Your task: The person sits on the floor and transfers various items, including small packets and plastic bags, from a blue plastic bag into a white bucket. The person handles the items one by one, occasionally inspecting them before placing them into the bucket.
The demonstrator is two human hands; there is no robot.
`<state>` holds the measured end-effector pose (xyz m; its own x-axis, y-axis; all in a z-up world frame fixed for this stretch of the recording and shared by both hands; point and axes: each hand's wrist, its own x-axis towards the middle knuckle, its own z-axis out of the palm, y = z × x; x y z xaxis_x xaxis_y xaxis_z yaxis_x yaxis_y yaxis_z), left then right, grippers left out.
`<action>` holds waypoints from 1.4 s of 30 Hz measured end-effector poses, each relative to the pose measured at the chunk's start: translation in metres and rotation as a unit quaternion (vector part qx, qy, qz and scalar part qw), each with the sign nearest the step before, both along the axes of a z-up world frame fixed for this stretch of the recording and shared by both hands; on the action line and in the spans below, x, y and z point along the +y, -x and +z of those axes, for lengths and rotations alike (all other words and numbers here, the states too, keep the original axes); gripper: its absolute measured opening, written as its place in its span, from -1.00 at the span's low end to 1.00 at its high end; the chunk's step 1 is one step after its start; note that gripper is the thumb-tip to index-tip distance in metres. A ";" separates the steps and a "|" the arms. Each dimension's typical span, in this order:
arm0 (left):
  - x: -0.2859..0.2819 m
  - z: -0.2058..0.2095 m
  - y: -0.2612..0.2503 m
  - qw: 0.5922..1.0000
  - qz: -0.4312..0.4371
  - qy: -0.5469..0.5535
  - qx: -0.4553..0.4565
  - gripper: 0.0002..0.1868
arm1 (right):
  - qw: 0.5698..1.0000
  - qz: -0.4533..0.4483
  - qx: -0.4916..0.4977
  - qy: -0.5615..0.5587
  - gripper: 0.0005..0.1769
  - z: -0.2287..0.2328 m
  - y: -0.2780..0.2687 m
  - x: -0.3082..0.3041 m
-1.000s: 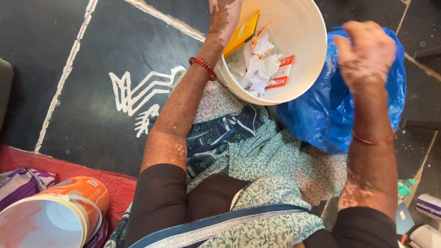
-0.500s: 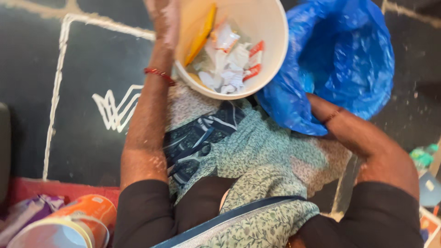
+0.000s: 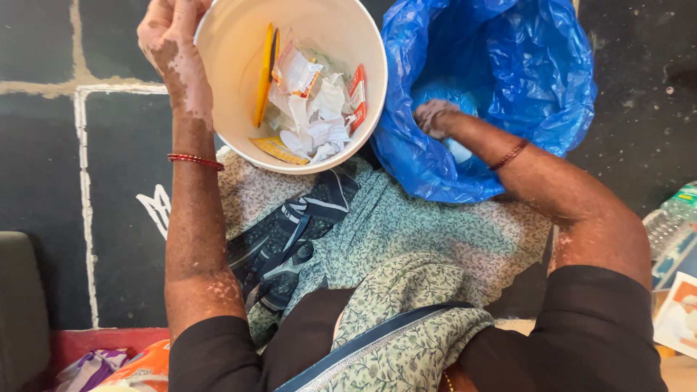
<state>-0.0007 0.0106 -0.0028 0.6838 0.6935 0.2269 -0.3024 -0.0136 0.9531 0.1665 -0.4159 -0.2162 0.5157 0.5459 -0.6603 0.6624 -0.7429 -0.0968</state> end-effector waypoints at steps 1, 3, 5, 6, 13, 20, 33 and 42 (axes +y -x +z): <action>0.002 -0.002 -0.001 1.000 0.012 -0.002 0.017 -0.76 | 1.000 -0.003 -0.015 0.009 -0.75 0.011 -0.010 0.000; 0.002 -0.003 -0.001 0.993 0.054 -0.074 0.073 -0.75 | 0.998 -0.017 -0.055 0.023 -0.76 0.046 -0.034 -0.013; -0.005 0.005 0.000 0.959 0.115 -0.212 0.149 -0.77 | 0.994 -0.027 -0.107 0.010 -0.79 0.095 -0.049 -0.026; -0.012 0.013 0.000 0.938 0.128 -0.291 0.140 -0.80 | 0.993 0.008 -0.118 -0.029 -0.77 0.125 -0.051 -0.035; -0.151 0.082 0.001 0.931 -0.058 -0.356 0.062 -0.66 | 0.877 -0.206 -0.029 -0.434 -0.65 0.289 0.029 -0.101; -0.299 0.033 -0.069 0.960 -0.269 0.009 0.074 -0.04 | 0.806 -0.251 0.046 -0.535 -0.70 0.286 0.040 -0.106; -0.291 -0.001 -0.083 0.981 -0.169 0.096 -0.007 -0.58 | 0.798 -0.291 0.011 -0.527 -0.74 0.267 0.025 -0.136; -0.272 0.034 -0.069 0.987 -0.142 0.075 -0.021 -0.72 | 0.814 -0.281 -0.089 -0.500 -0.74 0.250 0.019 -0.134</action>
